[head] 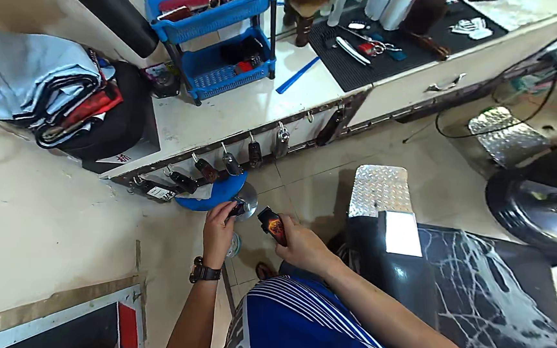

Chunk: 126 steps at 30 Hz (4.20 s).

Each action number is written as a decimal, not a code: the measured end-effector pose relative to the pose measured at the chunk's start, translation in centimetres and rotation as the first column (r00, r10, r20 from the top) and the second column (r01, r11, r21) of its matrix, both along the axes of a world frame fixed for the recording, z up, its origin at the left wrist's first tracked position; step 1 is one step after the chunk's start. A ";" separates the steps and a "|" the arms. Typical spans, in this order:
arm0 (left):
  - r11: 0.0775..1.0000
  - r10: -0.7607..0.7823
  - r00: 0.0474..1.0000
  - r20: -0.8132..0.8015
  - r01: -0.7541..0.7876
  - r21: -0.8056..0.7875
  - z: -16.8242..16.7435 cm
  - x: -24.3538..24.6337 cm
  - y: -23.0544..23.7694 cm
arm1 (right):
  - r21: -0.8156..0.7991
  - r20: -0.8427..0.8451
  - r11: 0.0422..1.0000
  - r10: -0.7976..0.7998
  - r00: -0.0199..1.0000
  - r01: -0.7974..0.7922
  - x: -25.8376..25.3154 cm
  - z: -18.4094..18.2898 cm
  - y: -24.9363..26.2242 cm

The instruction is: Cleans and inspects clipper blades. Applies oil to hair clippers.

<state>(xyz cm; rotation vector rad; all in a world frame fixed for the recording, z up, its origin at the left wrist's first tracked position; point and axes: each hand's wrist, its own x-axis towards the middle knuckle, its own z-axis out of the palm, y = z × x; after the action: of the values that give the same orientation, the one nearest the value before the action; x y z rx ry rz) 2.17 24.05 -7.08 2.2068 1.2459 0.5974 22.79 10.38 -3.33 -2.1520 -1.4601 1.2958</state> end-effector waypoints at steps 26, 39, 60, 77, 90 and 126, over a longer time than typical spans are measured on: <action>0.938 -0.180 0.967 -0.179 0.224 0.265 0.5 3.3 -3.2 | -0.040 0.021 0.995 -0.087 0.996 0.088 0.9 1.5 -4.8; 0.918 -0.194 0.962 -0.194 0.248 0.310 0.9 4.4 -3.6 | -0.035 0.023 0.996 -0.079 0.997 0.080 1.4 1.5 -4.9; 0.910 -0.152 0.965 -0.215 0.222 0.350 1.3 2.7 -4.5 | -0.064 -0.095 0.985 -0.169 0.981 0.163 2.9 1.2 -4.8; 0.909 -0.126 0.972 -0.199 0.193 0.370 2.5 1.3 -4.4 | -0.138 -0.594 0.913 -0.387 0.705 0.385 2.4 -0.6 -5.0; 0.994 0.062 0.909 0.412 -0.017 -0.112 5.4 -5.7 -4.5 | -0.117 -0.992 0.866 -0.084 -0.090 0.487 2.4 -2.6 -5.1; 0.979 0.161 0.838 0.521 -0.067 -0.194 6.1 -9.5 -6.6 | 0.042 -0.941 0.751 -0.192 0.279 0.659 1.2 0.0 -4.3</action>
<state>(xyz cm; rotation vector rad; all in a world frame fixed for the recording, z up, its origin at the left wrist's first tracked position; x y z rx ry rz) -7.31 17.43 -1.01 1.6632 1.0793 1.0335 24.02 6.03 -3.29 -1.0081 -0.4895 1.3473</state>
